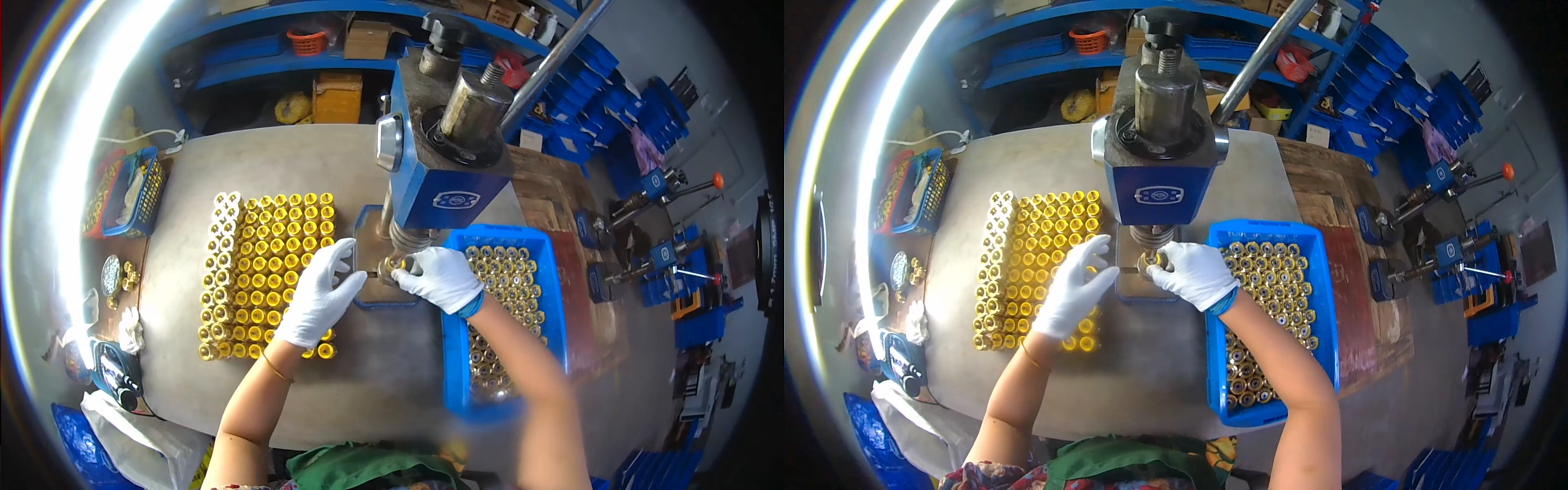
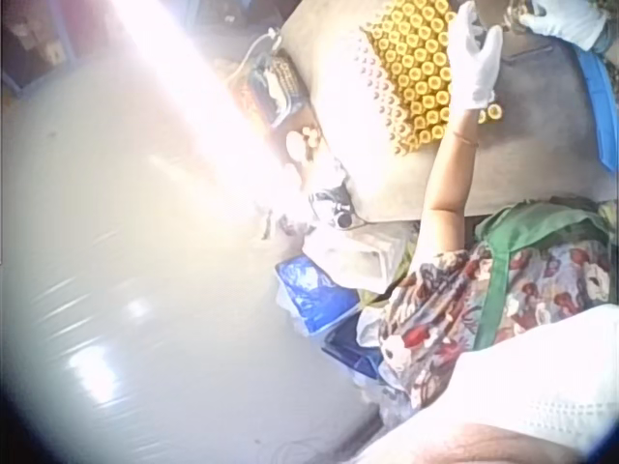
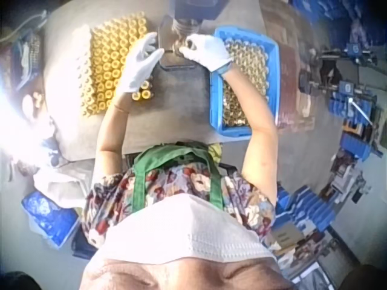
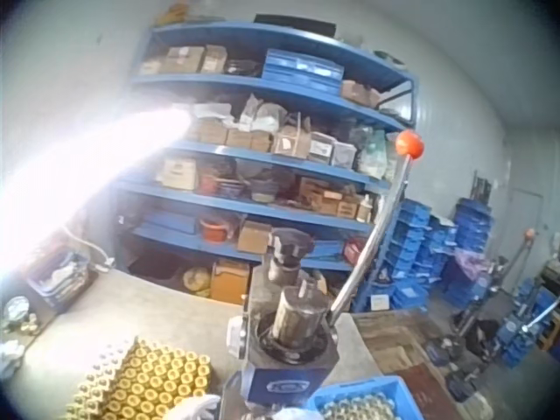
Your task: The person puts on gloves, then inserts metal components into a manual press machine, operates the lever to press them, and transfers the pressed components into a tray.
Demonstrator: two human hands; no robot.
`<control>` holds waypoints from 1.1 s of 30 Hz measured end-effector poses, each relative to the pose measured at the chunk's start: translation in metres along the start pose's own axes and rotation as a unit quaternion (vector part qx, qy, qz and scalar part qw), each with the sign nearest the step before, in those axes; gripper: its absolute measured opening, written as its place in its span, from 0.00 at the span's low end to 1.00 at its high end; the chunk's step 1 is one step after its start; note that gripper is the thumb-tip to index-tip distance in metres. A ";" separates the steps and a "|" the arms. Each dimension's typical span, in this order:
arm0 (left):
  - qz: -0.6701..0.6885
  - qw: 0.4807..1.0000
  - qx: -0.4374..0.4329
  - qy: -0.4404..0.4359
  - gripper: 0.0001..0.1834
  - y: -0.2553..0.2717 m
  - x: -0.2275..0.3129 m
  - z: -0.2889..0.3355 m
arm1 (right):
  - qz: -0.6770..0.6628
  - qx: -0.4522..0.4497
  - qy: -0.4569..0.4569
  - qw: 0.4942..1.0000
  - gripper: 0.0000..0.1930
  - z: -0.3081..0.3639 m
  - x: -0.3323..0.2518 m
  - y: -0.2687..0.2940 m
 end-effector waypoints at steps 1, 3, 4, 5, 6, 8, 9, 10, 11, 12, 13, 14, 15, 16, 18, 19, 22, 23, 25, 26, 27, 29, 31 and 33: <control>0.020 1.000 0.011 -0.009 0.27 0.000 -0.002 -0.001 | 0.029 -0.045 -0.024 0.998 0.17 -0.003 -0.002 -0.002; 0.027 1.000 -0.006 0.012 0.28 -0.006 -0.008 -0.001 | -0.024 -0.055 0.030 0.998 0.17 -0.007 0.003 0.015; 0.002 1.000 -0.010 -0.023 0.28 -0.012 -0.009 0.000 | -0.081 -0.064 0.083 0.991 0.18 -0.012 0.005 0.025; -0.023 0.998 -0.016 -0.059 0.28 -0.018 -0.009 0.001 | -0.136 -0.020 0.072 0.988 0.20 -0.023 0.013 0.036; -0.006 0.999 -0.033 -0.043 0.29 -0.030 -0.007 -0.002 | -0.118 0.038 0.092 0.988 0.20 -0.038 0.025 0.045; -0.035 0.996 -0.042 -0.069 0.30 -0.037 -0.008 -0.002 | -0.333 -0.112 -0.021 0.936 0.21 -0.048 0.001 0.054; -0.061 0.991 -0.051 -0.104 0.31 -0.043 -0.006 -0.005 | -0.332 -0.109 -0.018 0.937 0.21 -0.047 -0.001 0.059; -0.060 0.990 -0.040 -0.121 0.31 -0.048 -0.006 -0.007 | -0.332 -0.090 -0.012 0.939 0.21 -0.050 -0.010 0.057; -0.062 0.990 -0.039 -0.123 0.31 -0.050 -0.004 -0.007 | -0.333 -0.074 -0.006 0.940 0.20 -0.062 -0.028 0.050; -0.080 0.991 -0.035 -0.106 0.30 -0.051 -0.003 -0.007 | -0.334 -0.058 0.000 0.941 0.20 -0.056 -0.028 0.049; -0.097 0.991 -0.031 -0.089 0.30 -0.053 -0.003 -0.006 | -0.336 -0.042 0.005 0.941 0.19 -0.051 -0.029 0.047; -0.112 0.989 -0.022 -0.093 0.29 -0.055 -0.002 -0.004 | -0.336 -0.025 0.012 0.941 0.19 -0.051 -0.035 0.045; -0.126 0.987 -0.013 -0.097 0.28 -0.058 0.000 0.001 | -0.337 -0.008 0.017 0.941 0.19 -0.051 -0.037 0.045; -0.139 0.984 -0.007 -0.108 0.28 -0.061 0.000 0.004 | -0.338 0.009 0.022 0.941 0.18 -0.049 -0.036 0.044; -0.140 0.986 -0.023 -0.084 0.27 -0.060 0.007 0.010 | -0.342 0.036 0.026 0.939 0.18 -0.040 -0.033 0.039; -0.140 0.988 -0.038 -0.060 0.25 -0.060 0.010 0.014 | -0.344 0.049 0.027 0.937 0.17 -0.035 -0.030 0.035; -0.162 0.982 -0.011 -0.096 0.20 -0.057 0.024 0.035 | -0.349 0.088 0.026 0.933 0.16 -0.020 -0.019 0.026; -0.161 0.981 0.005 -0.105 0.18 -0.059 0.029 0.040 | -0.346 0.106 0.023 0.932 0.16 -0.012 -0.007 0.034; -0.144 0.983 0.009 -0.115 0.18 -0.064 0.030 0.044 | -0.340 0.142 0.019 0.929 0.16 -0.007 0.011 0.046; -0.138 0.985 0.003 -0.107 0.18 -0.064 0.028 0.046 | -0.340 0.156 0.020 0.927 0.15 -0.001 0.022 0.053; -0.133 0.986 -0.003 -0.100 0.18 -0.064 0.026 0.048 | -0.339 0.171 0.022 0.925 0.15 -0.001 0.031 0.063; -0.150 0.981 -0.001 -0.124 0.18 -0.061 0.026 0.045 | -0.338 0.202 0.029 0.919 0.15 0.005 0.042 0.078; -0.183 0.970 0.000 -0.162 0.18 -0.060 0.026 0.045 | -0.725 0.076 0.060 0.682 0.21 -0.024 0.019 0.157; -0.173 0.973 -0.007 -0.153 0.18 -0.060 0.015 0.045 | -0.797 -0.040 0.206 0.566 0.33 0.018 -0.048 0.213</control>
Point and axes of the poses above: each hand's wrist, its own z-axis away from the middle knuckle, its own y-axis out of the back of the hand, x = y × z, the point moved 3 cm from there along -z, towards the middle knuckle, and after that the axes turned 12 degrees about -y, right-handed, at the moved point
